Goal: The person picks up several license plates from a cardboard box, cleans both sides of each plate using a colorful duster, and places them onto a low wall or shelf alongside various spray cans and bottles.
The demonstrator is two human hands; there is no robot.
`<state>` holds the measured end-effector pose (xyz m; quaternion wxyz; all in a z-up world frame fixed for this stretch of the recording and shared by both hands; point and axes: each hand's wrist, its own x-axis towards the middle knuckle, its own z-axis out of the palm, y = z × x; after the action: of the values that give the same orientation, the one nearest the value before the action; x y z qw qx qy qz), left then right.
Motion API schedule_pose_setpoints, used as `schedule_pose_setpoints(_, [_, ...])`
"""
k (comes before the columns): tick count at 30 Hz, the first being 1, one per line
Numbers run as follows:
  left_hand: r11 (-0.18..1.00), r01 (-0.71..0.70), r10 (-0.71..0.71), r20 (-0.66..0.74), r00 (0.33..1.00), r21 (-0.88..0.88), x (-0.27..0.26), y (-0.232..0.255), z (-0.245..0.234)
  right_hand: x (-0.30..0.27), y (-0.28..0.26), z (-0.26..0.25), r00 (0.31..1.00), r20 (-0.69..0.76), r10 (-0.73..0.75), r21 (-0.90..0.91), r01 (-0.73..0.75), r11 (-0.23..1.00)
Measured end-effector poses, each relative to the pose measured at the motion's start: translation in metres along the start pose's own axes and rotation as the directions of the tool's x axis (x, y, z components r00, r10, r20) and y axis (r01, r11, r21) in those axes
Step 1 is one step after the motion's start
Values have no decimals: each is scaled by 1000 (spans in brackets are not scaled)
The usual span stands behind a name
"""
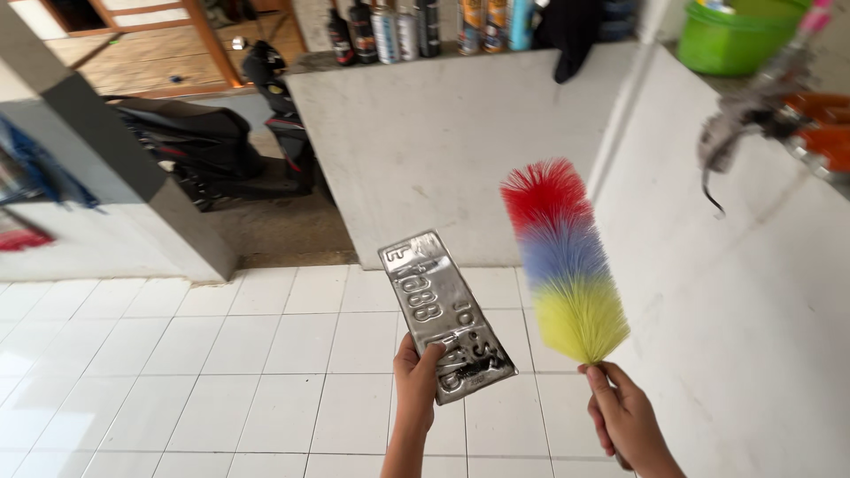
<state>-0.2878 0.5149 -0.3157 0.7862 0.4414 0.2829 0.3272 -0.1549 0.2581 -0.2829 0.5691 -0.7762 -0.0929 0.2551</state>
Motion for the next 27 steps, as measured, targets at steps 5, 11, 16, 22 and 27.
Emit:
schedule_pose_setpoints(5, [997,65,-66,-13,998,-36,34,35,-5,57,6,17,995,94,34,-11,-33,999])
schedule_pose_setpoints(11, [987,-53,73,-129,989,150,124,82,-2,170,29,20,977,122,-176,123,161,979])
schedule_pose_setpoints(16, [913,-222,280,-128,952,343,222,115,14,248,-34,43,965,188,-181,74,170,983])
schedule_pose_setpoints(22, [703,-278,539,-235,809,655,301,179,47,321,-167,93,972,205,-112,70,100,993])
schedule_pose_setpoints(27, [579,-236,651,-268,710,781,363,212,53,383,-230,133,867,359,-347,230,278,933])
